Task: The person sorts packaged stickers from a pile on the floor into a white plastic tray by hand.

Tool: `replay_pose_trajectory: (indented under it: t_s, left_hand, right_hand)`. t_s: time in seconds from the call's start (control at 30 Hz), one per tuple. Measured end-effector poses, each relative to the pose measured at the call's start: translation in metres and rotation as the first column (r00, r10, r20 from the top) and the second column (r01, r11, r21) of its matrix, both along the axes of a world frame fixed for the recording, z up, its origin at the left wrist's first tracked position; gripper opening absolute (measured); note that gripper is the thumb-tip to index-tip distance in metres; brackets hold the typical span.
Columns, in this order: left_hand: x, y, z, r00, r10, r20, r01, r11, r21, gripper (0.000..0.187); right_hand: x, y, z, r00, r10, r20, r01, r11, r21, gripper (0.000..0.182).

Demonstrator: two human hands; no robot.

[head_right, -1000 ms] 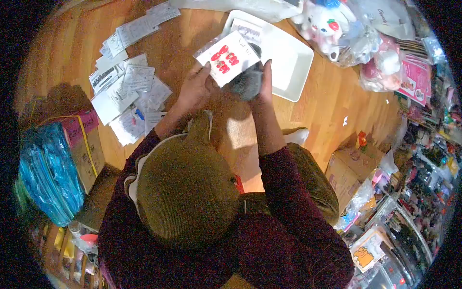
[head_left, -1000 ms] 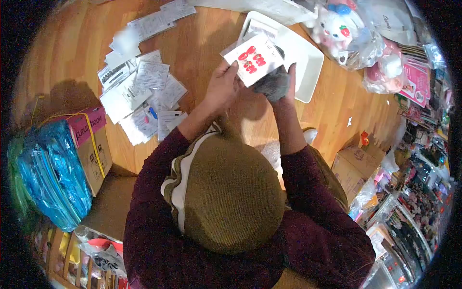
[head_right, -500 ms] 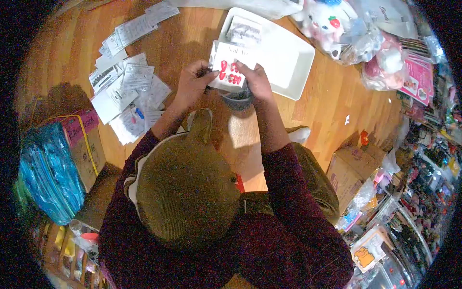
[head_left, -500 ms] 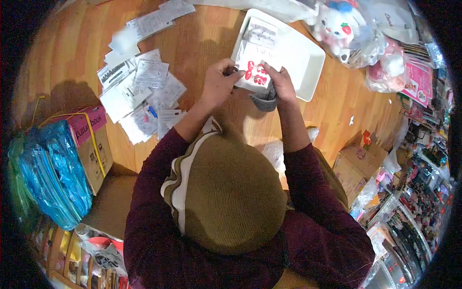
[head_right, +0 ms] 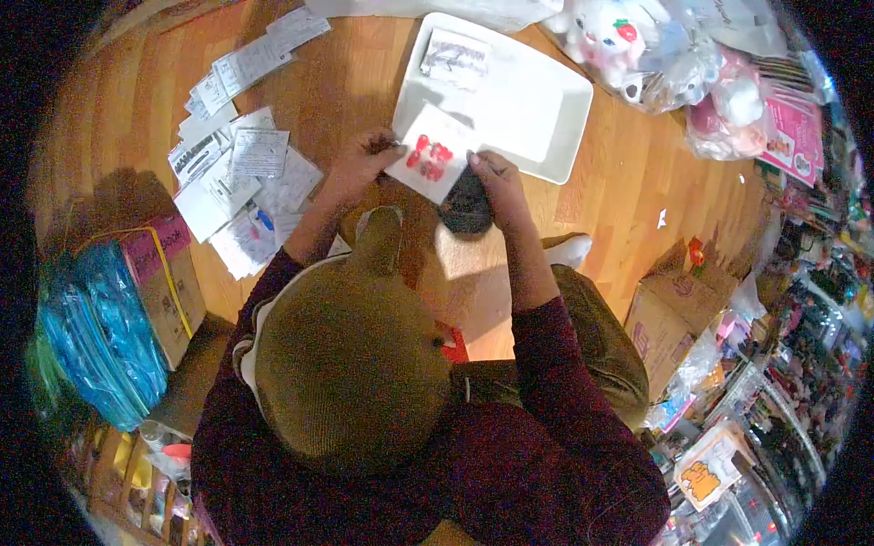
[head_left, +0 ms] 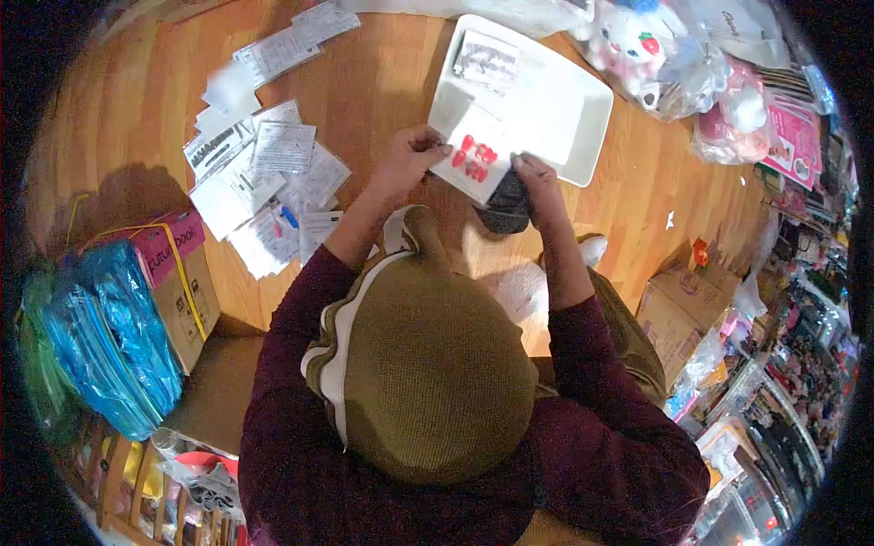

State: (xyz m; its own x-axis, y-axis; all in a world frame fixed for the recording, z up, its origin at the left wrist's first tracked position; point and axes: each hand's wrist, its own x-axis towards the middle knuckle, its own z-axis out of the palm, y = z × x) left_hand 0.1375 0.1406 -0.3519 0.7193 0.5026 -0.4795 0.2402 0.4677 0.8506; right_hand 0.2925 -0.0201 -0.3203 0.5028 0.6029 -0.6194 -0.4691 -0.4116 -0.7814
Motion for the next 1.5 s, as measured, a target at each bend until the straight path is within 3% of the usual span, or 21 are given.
replay_pose_trajectory:
  t_s: [0.07, 0.23, 0.3, 0.33, 0.43, 0.53, 0.7, 0.77, 0.83, 0.87, 0.9, 0.97, 1.0, 1.07, 1.13, 1.17, 1.23, 1.3, 1.33, 1.37, 1.5]
  left_hand:
    - [0.007, -0.004, -0.004, 0.987, -0.137, 0.084, 0.132, 0.989, 0.061, 0.014]
    - [0.020, 0.003, 0.001, 0.987, -0.124, 0.100, 0.114, 0.988, 0.104, 0.020]
    - [0.017, 0.004, 0.000, 0.993, -0.071, 0.098, 0.059, 0.991, 0.122, 0.023]
    - [0.014, 0.006, -0.001, 0.998, -0.025, 0.055, 0.020, 0.997, 0.078, 0.025]
    - [0.002, 0.013, -0.002, 0.998, 0.021, -0.061, -0.019, 1.000, 0.024, 0.025]
    - [-0.017, 0.016, -0.017, 0.985, 0.078, -0.152, -0.082, 0.996, -0.023, 0.024]
    - [-0.039, 0.020, -0.029, 0.957, 0.232, -0.172, -0.244, 0.968, -0.050, 0.023]
    - [-0.045, 0.021, -0.025, 0.953, 0.234, -0.194, -0.235, 0.972, 0.020, 0.024]
    - [-0.051, 0.023, -0.025, 0.945, 0.218, -0.243, -0.201, 0.975, 0.090, 0.026]
    - [-0.057, 0.027, -0.026, 0.947, 0.175, -0.268, -0.142, 0.980, 0.140, 0.028]
    - [-0.067, 0.028, -0.035, 0.937, 0.197, -0.288, -0.159, 0.976, 0.151, 0.028]
    - [-0.082, 0.022, -0.058, 0.926, 0.320, -0.201, -0.087, 0.697, 0.712, 0.030]
    - [-0.091, 0.026, -0.040, 0.899, 0.234, -0.371, 0.151, 0.630, 0.762, 0.039]
    - [-0.111, 0.023, -0.034, 0.808, 0.287, -0.514, 0.276, 0.585, 0.762, 0.046]
    - [-0.131, 0.029, -0.032, 0.605, 0.288, -0.743, 0.550, 0.524, 0.650, 0.069]
    - [-0.140, 0.036, -0.031, 0.605, 0.284, -0.744, 0.547, 0.530, 0.648, 0.069]
    - [-0.160, 0.054, -0.033, 0.450, 0.323, -0.833, 0.810, 0.245, 0.532, 0.076]
    - [-0.186, 0.073, -0.039, 0.474, 0.282, -0.834, 0.837, 0.148, 0.526, 0.080]
    - [-0.197, 0.083, -0.035, 0.651, 0.266, -0.711, 0.649, 0.289, 0.703, 0.077]
    - [-0.204, 0.091, -0.025, 0.719, 0.295, -0.629, 0.514, 0.383, 0.768, 0.074]
    - [-0.241, 0.065, -0.006, 0.722, 0.432, -0.540, 0.405, 0.369, 0.836, 0.071]
  right_hand:
    - [0.001, 0.004, 0.009, 1.000, -0.004, -0.008, 0.004, 1.000, 0.015, 0.025]
    - [0.021, -0.007, -0.011, 1.000, 0.007, -0.016, -0.007, 1.000, 0.003, 0.024]
    - [0.042, -0.010, -0.025, 0.933, -0.316, -0.171, 0.335, 0.937, 0.098, 0.024]
    - [0.058, -0.014, -0.036, 0.886, -0.425, -0.186, 0.435, 0.901, 0.010, 0.026]
    - [0.103, -0.018, -0.065, 0.783, -0.559, -0.274, 0.581, 0.814, 0.000, 0.030]
    - [0.167, -0.037, -0.145, 0.786, -0.559, -0.263, 0.584, 0.811, 0.022, 0.034]
    - [0.168, 0.010, -0.130, 0.792, -0.580, -0.190, 0.583, 0.811, -0.049, 0.045]
    - [0.163, 0.030, -0.128, 0.870, -0.493, -0.004, 0.471, 0.833, -0.289, 0.045]
    - [0.178, 0.018, -0.148, 0.935, -0.354, -0.017, 0.335, 0.900, -0.279, 0.049]
    - [0.183, 0.013, -0.158, 0.932, -0.333, -0.144, 0.294, 0.925, -0.239, 0.054]
    - [0.168, 0.017, -0.128, 0.950, -0.277, -0.147, 0.237, 0.941, -0.243, 0.058]
    - [0.146, 0.016, -0.087, 0.974, -0.161, -0.161, 0.130, 0.974, -0.187, 0.058]
    - [0.144, 0.013, -0.080, 0.979, -0.112, -0.168, 0.065, 0.962, -0.264, 0.058]
    - [0.144, 0.000, -0.079, 0.982, -0.067, -0.174, 0.004, 0.939, -0.344, 0.058]
    - [0.140, -0.023, -0.089, 0.963, -0.206, -0.175, 0.157, 0.953, -0.259, 0.053]
    - [0.139, -0.035, -0.089, 0.964, -0.205, -0.172, 0.155, 0.952, -0.265, 0.053]
    - [0.130, -0.065, -0.084, 0.966, -0.258, -0.026, 0.247, 0.946, -0.211, 0.047]
    - [0.126, -0.091, -0.078, 0.960, -0.253, -0.118, 0.230, 0.957, -0.177, 0.046]
    - [0.118, -0.095, -0.055, 0.963, -0.253, -0.088, 0.227, 0.946, -0.233, 0.044]
    - [0.111, -0.100, -0.036, 0.965, -0.255, -0.055, 0.230, 0.932, -0.281, 0.042]
    - [0.097, -0.132, 0.000, 0.928, -0.372, 0.027, 0.363, 0.882, -0.301, 0.040]
